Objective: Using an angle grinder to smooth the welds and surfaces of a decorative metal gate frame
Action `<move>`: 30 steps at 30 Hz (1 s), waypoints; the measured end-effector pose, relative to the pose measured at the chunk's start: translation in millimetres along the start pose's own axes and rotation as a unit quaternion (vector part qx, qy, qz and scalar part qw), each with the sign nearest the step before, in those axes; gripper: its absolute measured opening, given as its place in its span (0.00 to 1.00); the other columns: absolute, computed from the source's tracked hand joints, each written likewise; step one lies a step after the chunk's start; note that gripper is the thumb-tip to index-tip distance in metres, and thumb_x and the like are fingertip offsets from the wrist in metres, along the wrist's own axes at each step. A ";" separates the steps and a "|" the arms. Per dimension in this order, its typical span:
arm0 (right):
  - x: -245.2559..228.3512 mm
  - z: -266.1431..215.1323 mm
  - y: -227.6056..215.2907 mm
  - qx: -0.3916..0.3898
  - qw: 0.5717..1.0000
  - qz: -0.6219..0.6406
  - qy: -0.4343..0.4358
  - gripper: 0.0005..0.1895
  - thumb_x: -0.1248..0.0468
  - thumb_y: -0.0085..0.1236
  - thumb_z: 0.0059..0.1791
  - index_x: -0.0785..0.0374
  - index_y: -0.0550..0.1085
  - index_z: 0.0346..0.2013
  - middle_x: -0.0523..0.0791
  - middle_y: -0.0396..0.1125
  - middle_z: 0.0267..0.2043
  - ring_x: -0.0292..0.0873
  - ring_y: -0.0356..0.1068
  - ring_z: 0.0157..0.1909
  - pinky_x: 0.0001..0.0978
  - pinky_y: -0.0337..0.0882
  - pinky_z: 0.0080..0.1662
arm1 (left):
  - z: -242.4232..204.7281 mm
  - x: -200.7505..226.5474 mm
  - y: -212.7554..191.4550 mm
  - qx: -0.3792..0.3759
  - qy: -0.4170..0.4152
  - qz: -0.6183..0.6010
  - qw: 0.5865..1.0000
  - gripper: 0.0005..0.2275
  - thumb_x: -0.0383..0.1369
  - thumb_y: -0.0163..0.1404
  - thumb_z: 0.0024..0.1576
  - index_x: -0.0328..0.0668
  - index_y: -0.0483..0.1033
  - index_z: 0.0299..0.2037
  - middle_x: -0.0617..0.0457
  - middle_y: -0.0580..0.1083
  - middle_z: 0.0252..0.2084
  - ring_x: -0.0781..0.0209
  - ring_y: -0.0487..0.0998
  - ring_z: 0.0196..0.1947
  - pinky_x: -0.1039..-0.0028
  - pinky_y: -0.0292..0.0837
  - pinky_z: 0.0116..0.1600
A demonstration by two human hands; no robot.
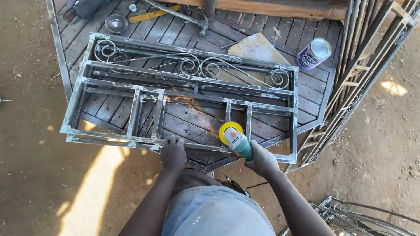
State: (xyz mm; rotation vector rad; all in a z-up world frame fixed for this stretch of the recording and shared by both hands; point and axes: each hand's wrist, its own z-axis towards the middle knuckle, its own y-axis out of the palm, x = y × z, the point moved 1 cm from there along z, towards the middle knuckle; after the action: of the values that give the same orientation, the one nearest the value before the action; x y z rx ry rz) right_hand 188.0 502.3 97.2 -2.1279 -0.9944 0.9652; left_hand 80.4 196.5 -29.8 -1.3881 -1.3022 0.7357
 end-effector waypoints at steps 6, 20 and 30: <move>-10.8 -2.3 -6.6 -0.012 1.000 -0.010 0.000 0.31 0.60 0.63 0.42 0.51 0.64 0.59 0.51 0.72 0.53 0.62 0.73 0.57 0.60 0.73 0.59 | -5.7 3.5 -8.4 0.004 -0.007 -0.021 1.000 0.14 0.30 0.58 0.52 0.47 0.79 0.50 0.50 0.72 0.56 0.46 0.70 0.63 0.59 0.77 0.56; 2.4 0.7 -14.8 -0.026 1.000 -0.010 -0.008 0.30 0.61 0.62 0.41 0.51 0.65 0.57 0.54 0.72 0.53 0.65 0.72 0.58 0.63 0.71 0.59 | -13.8 5.1 -13.1 0.008 0.000 -0.039 0.999 0.13 0.29 0.56 0.53 0.45 0.79 0.49 0.51 0.71 0.55 0.46 0.70 0.63 0.61 0.77 0.56; 7.7 6.5 -10.4 -0.007 1.000 -0.018 -0.005 0.31 0.62 0.62 0.39 0.50 0.66 0.55 0.51 0.73 0.51 0.63 0.74 0.56 0.60 0.73 0.57 | -8.3 0.5 4.0 0.024 0.000 -0.042 0.999 0.14 0.30 0.54 0.53 0.45 0.78 0.50 0.50 0.72 0.55 0.45 0.69 0.63 0.60 0.77 0.56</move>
State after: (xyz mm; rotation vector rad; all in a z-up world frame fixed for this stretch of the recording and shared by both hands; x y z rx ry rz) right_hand 182.3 515.5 98.6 -2.1105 -1.0440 0.9559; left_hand 89.4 195.3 -31.3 -1.2873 -1.3266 0.7058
